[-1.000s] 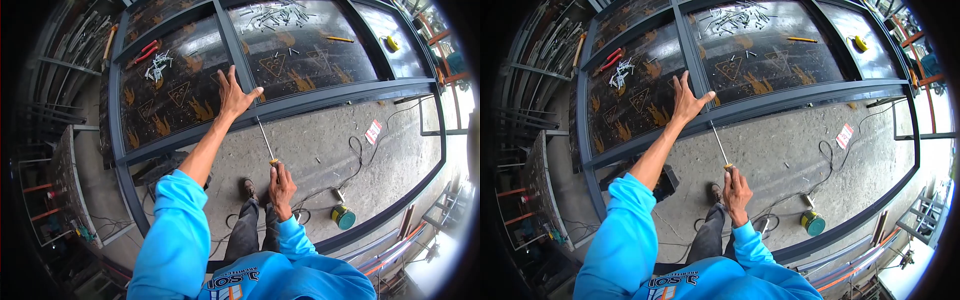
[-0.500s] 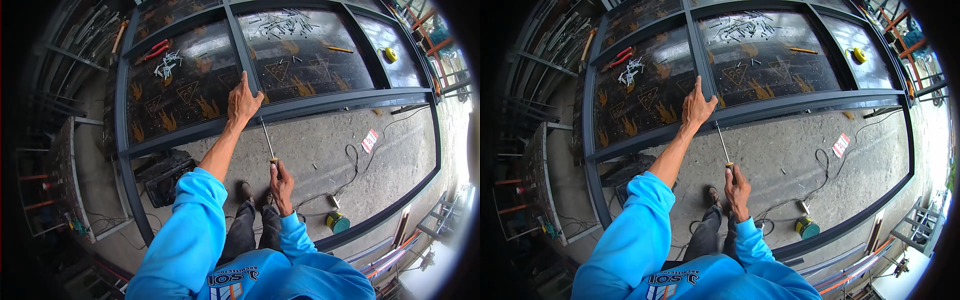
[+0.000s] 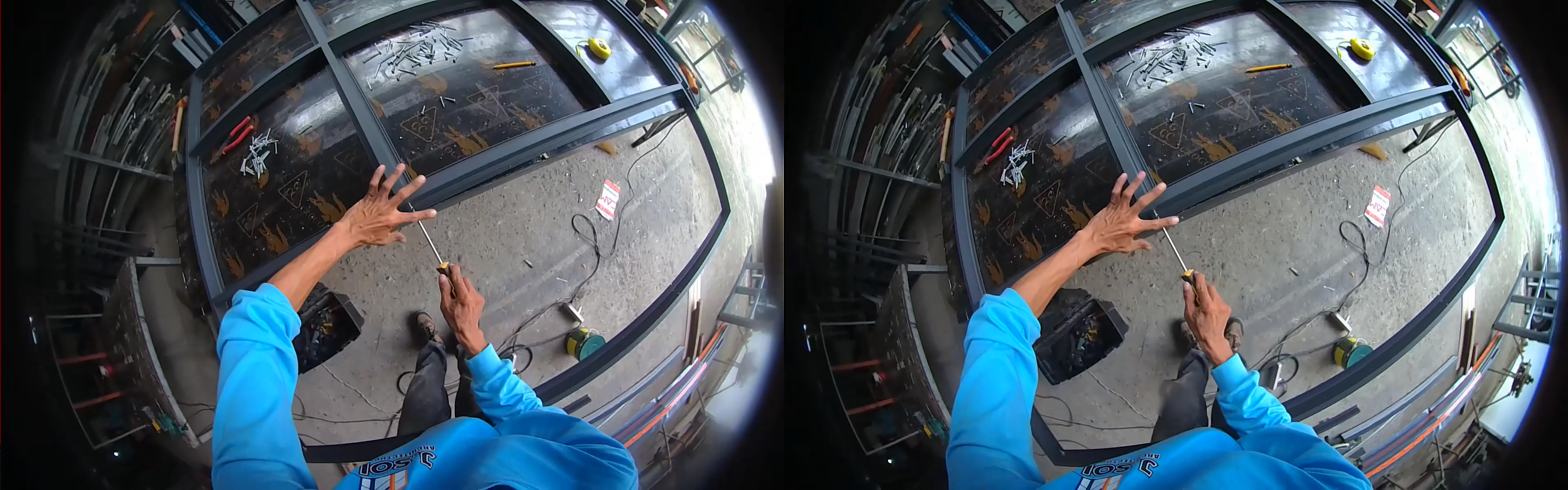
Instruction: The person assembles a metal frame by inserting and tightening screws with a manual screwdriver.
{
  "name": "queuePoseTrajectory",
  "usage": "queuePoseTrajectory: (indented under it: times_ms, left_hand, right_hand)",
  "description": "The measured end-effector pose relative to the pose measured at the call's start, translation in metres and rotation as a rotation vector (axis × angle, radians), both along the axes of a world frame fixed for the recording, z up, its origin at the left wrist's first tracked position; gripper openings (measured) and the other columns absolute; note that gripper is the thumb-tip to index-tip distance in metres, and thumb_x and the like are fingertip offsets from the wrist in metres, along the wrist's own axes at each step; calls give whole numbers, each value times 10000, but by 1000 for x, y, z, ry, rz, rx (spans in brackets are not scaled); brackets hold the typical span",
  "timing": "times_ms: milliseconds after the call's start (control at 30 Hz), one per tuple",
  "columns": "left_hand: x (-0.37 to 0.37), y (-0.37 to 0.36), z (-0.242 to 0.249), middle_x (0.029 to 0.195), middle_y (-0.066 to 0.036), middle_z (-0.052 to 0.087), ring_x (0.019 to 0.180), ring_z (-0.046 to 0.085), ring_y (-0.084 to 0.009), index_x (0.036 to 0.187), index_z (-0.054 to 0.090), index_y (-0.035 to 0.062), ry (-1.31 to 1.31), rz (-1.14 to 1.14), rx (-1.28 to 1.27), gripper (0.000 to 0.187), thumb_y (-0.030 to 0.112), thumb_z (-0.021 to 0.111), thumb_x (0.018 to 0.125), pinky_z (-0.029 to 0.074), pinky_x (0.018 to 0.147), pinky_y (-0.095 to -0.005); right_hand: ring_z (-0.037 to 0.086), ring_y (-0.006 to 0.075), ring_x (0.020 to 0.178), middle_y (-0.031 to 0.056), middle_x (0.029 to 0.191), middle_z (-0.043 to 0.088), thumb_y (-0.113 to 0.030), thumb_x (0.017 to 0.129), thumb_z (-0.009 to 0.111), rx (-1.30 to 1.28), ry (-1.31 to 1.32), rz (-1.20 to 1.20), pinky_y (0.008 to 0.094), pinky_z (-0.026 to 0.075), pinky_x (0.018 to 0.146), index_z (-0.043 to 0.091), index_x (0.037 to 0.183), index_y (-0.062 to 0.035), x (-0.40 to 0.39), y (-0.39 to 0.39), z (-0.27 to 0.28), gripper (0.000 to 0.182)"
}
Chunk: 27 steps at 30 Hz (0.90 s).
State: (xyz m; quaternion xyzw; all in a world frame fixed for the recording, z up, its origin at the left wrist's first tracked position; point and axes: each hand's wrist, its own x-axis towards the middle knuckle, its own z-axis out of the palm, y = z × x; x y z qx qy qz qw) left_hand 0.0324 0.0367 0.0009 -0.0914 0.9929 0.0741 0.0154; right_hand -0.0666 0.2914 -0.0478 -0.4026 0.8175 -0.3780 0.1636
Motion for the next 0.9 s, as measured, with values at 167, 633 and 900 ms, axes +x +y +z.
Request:
queuePoseTrajectory:
  times_ms: [167, 633, 900]
  left_hand:
    - [-16, -13, -23, 1355, 40, 457, 1421, 218, -254, 1096, 613, 276, 53, -540, -263, 383, 465, 684, 771, 59, 1150, -639]
    - [-23, -12, -21, 1030, 69, 638, 1222, 536, -215, 984, 630, 223, 64, -502, -345, 120, 235, 625, 865, 221, 1049, -670]
    - [-30, -5, -12, 990, 81, 658, 1246, 517, -220, 937, 650, 228, 52, -466, -293, 78, 218, 620, 866, 129, 1097, -697]
  right_hand:
    - [436, 77, 455, 44, 743, 509, -403, 992, 457, -175, -2732, -15, 187, 303, 308, 481, 1265, -104, -33, 3, -25, 405]
    - [470, 155, 441, 63, 687, 558, -380, 934, 594, -86, -784, -81, 319, 364, 379, 565, 1128, -125, -13, 2, -5, 322]
    - [430, 65, 439, 2, 639, 520, -422, 972, 524, 58, -1720, -134, 266, 337, 376, 564, 1074, -124, -19, 2, -8, 318]
